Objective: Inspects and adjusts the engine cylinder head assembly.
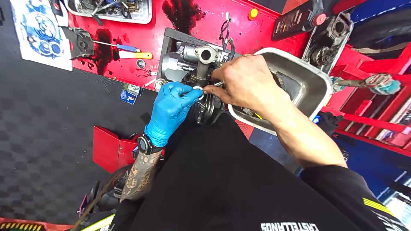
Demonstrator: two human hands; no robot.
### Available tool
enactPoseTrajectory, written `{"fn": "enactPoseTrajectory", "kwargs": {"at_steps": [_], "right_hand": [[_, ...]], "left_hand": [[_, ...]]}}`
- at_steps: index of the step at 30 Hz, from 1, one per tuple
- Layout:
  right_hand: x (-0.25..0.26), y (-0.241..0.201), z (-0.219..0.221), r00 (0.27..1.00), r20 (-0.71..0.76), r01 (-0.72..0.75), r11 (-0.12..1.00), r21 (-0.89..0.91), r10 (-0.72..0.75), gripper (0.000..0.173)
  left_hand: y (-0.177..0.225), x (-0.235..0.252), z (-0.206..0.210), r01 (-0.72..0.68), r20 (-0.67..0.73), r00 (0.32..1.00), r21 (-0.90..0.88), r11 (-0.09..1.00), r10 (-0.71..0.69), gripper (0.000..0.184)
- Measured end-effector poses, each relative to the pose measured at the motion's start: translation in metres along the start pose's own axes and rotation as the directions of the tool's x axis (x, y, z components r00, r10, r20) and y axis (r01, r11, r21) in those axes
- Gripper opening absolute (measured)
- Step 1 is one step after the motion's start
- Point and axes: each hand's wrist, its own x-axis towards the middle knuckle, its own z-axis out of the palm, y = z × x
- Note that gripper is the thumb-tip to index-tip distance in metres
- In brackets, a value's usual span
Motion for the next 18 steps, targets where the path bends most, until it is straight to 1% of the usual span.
{"fn": "enactPoseTrajectory", "kwargs": {"at_steps": [3,5,9,12,14,18], "right_hand": [[-0.002,0.002,0.003,1.000,-0.014,-0.002,1.000,-0.002,0.002,0.059],[-0.003,0.003,0.004,1.000,-0.016,0.017,1.000,-0.001,-0.017,0.060],[-0.006,0.007,0.007,0.993,-0.035,0.115,0.993,-0.019,-0.116,0.060],[-0.008,0.012,0.009,0.984,-0.059,0.165,0.986,-0.029,-0.167,0.058],[-0.008,0.014,0.010,0.983,-0.076,0.166,0.986,-0.030,-0.168,0.059],[-0.009,0.017,0.011,0.983,-0.103,0.149,0.989,-0.015,-0.149,0.063]], "left_hand": [[0.000,-0.005,0.008,0.059,-0.042,0.997,-0.086,0.995,-0.062,0.019],[0.001,-0.009,0.017,0.092,-0.112,0.988,-0.138,0.986,-0.108,0.019],[0.008,-0.015,0.035,0.160,-0.226,0.951,-0.223,0.962,-0.210,0.019],[0.009,-0.019,0.048,0.184,-0.284,0.913,-0.354,0.917,-0.293,0.020],[0.010,-0.019,0.050,0.178,-0.294,0.909,-0.367,0.913,-0.295,0.018],[0.013,-0.018,0.047,0.177,-0.251,0.933,-0.306,0.936,-0.259,0.020]]}}
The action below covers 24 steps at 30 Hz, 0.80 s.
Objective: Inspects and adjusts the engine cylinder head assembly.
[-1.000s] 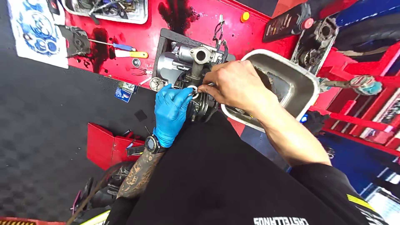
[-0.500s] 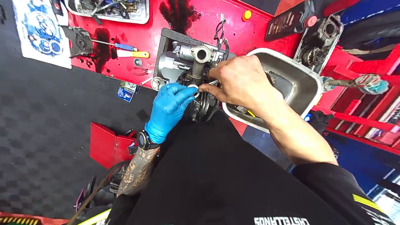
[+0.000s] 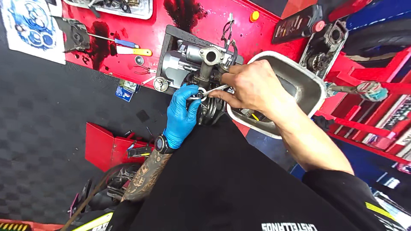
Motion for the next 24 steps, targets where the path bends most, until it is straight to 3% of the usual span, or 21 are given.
{"fn": "enactPoseTrajectory", "kwargs": {"at_steps": [6,10,24], "right_hand": [[-0.001,-0.001,0.005,0.999,-0.041,-0.016,1.000,-0.018,0.015,0.064],[-0.005,-0.006,0.013,0.996,-0.071,-0.061,0.997,-0.042,0.058,0.065],[-0.023,-0.039,0.029,0.927,-0.158,-0.335,0.940,0.057,0.340,0.058]], "left_hand": [[0.003,-0.002,0.003,0.037,-0.036,0.999,0.066,0.997,-0.035,0.017],[-0.001,0.000,0.002,-0.012,-0.045,0.999,0.107,0.994,0.017,0.015],[-0.006,-0.002,0.009,-0.064,-0.098,0.992,0.140,0.988,0.078,0.018]]}}
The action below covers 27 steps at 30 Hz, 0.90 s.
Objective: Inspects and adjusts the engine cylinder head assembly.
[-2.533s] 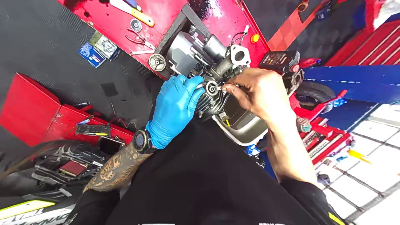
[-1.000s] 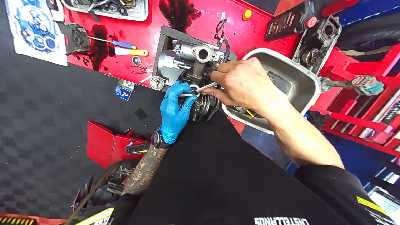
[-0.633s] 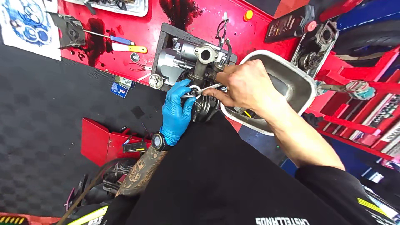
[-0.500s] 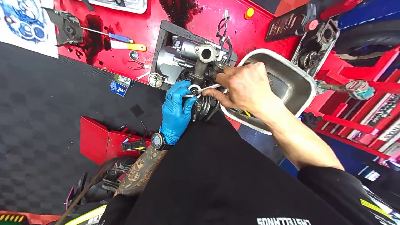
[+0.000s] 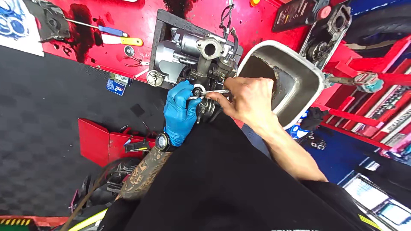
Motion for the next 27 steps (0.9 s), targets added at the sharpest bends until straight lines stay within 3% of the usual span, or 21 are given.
{"fn": "enactPoseTrajectory", "kwargs": {"at_steps": [22,27], "right_hand": [[-0.025,-0.032,0.026,0.930,-0.202,-0.294,0.951,0.093,0.308,0.046],[-0.017,-0.017,0.014,0.974,-0.081,-0.207,0.976,0.069,0.212,0.055]], "left_hand": [[-0.002,-0.005,0.008,0.004,-0.090,0.996,-0.061,0.998,-0.010,0.016],[0.001,0.008,-0.011,0.036,0.103,0.994,-0.092,0.995,-0.026,0.017]]}}
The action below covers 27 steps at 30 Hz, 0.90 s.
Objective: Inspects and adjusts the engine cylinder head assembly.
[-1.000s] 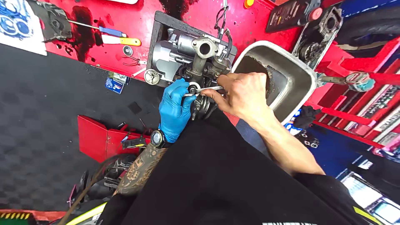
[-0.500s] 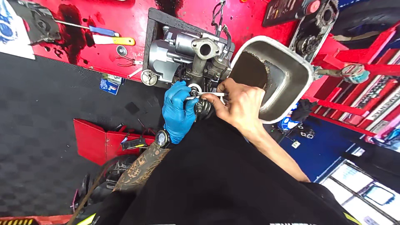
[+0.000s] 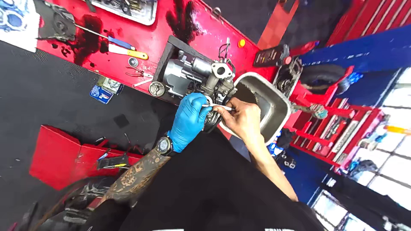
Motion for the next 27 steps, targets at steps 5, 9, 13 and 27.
{"fn": "enactPoseTrajectory", "kwargs": {"at_steps": [5,9,13,27], "right_hand": [[0.011,0.007,-0.021,0.988,0.152,0.018,0.999,0.046,-0.025,0.056],[0.020,0.011,-0.020,0.977,0.168,0.136,0.990,-0.030,-0.129,0.053],[0.033,0.007,-0.022,0.926,0.133,0.353,0.936,0.018,-0.352,0.034],[0.066,-0.009,-0.013,0.808,0.292,0.475,0.859,0.190,-0.512,0.017]], "left_hand": [[-0.003,0.021,-0.032,-0.214,0.299,0.939,0.119,0.970,0.171,0.022],[0.029,0.044,-0.064,-0.230,0.483,0.864,0.124,0.965,0.143,0.015],[0.011,0.049,-0.059,-0.307,0.140,0.943,0.006,0.952,0.303,0.023],[-0.004,-0.023,0.018,0.105,-0.370,0.913,-0.199,0.974,-0.174,0.015]]}}
